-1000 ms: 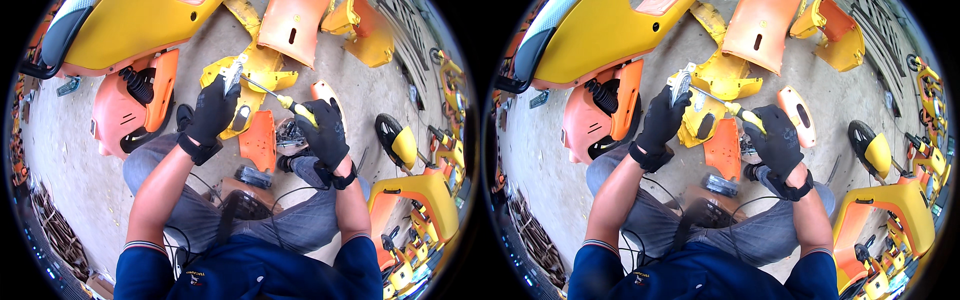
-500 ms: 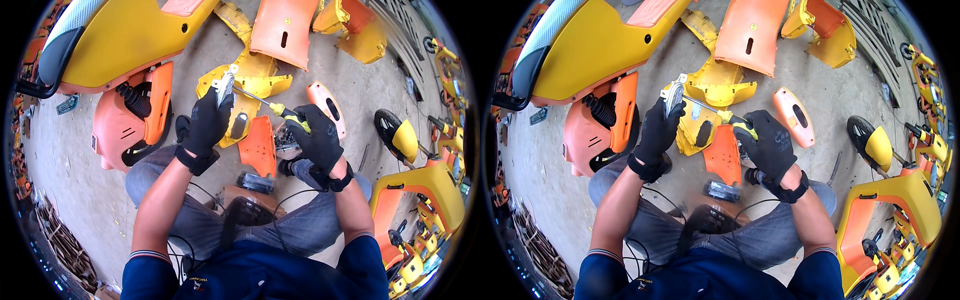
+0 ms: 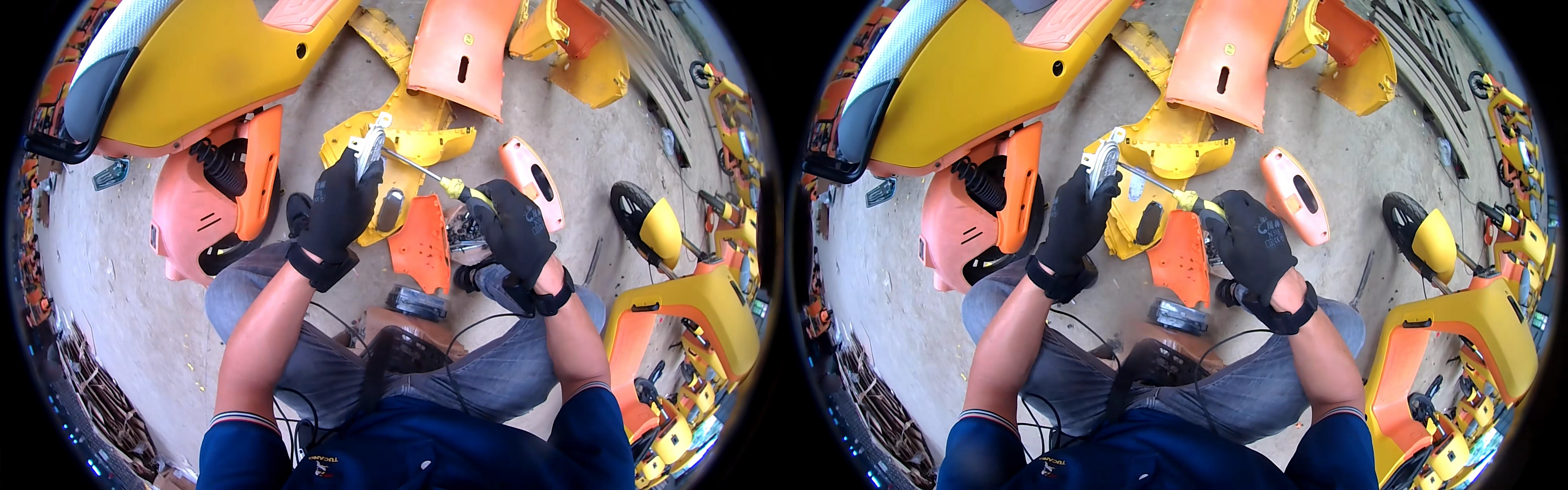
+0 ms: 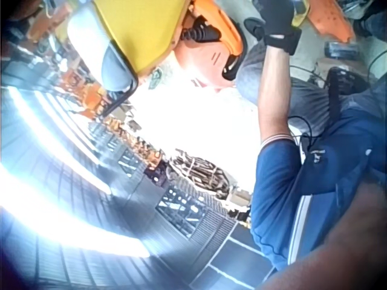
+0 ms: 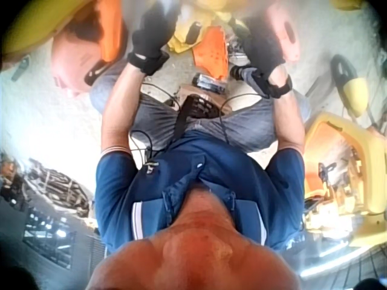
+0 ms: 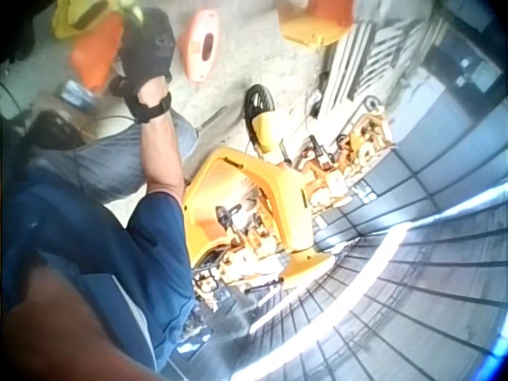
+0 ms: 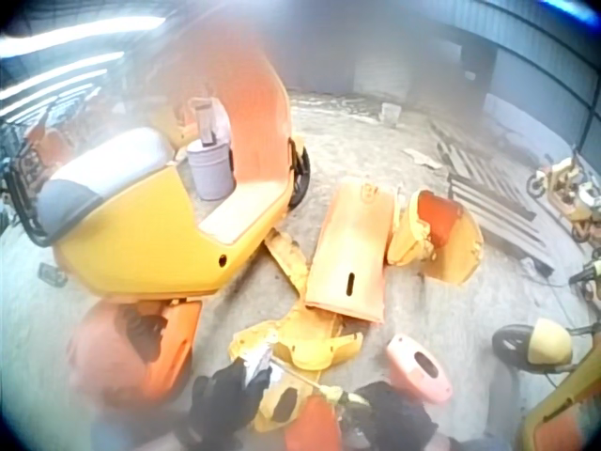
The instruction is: The person sits on the floor and uses a screwdriver to remove screws from a white plastic scooter component. They carefully unscrew fasteners and separate the plastic casing, placing the removed screws into a small container nearby.
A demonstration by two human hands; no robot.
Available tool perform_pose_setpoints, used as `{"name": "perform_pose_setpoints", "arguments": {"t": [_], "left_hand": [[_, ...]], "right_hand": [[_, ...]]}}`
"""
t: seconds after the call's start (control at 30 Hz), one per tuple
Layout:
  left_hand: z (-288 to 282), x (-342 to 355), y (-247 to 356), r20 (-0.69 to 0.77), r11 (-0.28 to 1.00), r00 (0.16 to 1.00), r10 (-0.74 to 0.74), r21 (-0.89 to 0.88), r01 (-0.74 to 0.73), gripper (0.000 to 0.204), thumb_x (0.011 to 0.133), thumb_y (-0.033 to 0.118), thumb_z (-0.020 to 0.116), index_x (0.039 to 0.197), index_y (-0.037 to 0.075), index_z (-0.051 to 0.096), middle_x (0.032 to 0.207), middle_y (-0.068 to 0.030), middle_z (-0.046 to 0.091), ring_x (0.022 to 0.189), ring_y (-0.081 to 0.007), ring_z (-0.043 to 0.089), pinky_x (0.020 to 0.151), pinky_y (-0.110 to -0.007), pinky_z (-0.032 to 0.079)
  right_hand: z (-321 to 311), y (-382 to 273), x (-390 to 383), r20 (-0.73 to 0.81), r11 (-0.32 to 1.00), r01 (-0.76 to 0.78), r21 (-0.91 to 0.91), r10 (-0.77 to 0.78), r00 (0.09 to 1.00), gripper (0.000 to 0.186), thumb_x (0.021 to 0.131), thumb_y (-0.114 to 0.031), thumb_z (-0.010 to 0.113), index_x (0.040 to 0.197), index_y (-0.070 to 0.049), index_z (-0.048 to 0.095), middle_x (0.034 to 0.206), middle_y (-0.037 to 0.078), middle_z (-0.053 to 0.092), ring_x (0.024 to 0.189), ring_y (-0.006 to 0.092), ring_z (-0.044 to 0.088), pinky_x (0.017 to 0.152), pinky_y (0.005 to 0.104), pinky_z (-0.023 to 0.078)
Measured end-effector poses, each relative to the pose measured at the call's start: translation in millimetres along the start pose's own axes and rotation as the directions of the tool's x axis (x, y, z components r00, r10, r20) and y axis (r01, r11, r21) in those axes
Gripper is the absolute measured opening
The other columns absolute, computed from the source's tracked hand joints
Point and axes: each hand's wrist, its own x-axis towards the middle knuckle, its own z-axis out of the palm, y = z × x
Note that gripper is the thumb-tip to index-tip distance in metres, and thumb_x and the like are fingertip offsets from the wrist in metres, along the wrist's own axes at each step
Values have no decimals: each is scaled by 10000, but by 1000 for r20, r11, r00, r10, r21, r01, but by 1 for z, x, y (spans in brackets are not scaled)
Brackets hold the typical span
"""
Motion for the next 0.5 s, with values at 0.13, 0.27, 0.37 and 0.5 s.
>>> {"name": "perform_pose_setpoints", "arguments": {"t": [0.13, 0.27, 0.37, 0.5], "left_hand": [[-1, 0, -3, 40, 998, 998, -44, 48, 42, 267, 933, 94, 607, 1165, -38, 603, 953, -159, 736, 833, -257, 719, 719, -350, 534], [-3, 0, -4, 44, 998, 998, -44, 47, 42, 262, 934, 103, 609, 1156, -36, 608, 943, -160, 735, 833, -272, 719, 720, -357, 535], [-3, 1, 0, 25, 999, 999, -25, 25, 24, 250, 935, 116, 614, 1140, -27, 616, 932, -158, 734, 816, -277, 715, 703, -364, 531], [-3, -1, 4, 29, 997, 999, -30, 74, 27, 232, 938, 138, 623, 1118, -9, 627, 914, -160, 729, 793, -294, 707, 678, -376, 522]], "right_hand": [[-3, -17, 1, 33, 984, -98, 146, 94, 995, 264, 894, -201, 692, 1054, -19, 587, 948, 161, 621, 871, 308, 635, 725, 410, 492], [-4, -14, 1, 28, 990, -62, 123, 59, 998, 283, 898, -211, 689, 1079, -18, 585, 927, 164, 634, 875, 306, 634, 737, 411, 491], [-3, -5, 1, -16, 997, 73, 2, -73, 997, 339, 888, -236, 705, 1117, -23, 573, 930, 166, 634, 869, 308, 633, 736, 402, 495], [1, -3, -1, 45, 996, -23, 80, 19, 999, 363, 888, -251, 705, 1137, -23, 571, 931, 166, 633, 852, 325, 629, 727, 402, 497]]}}
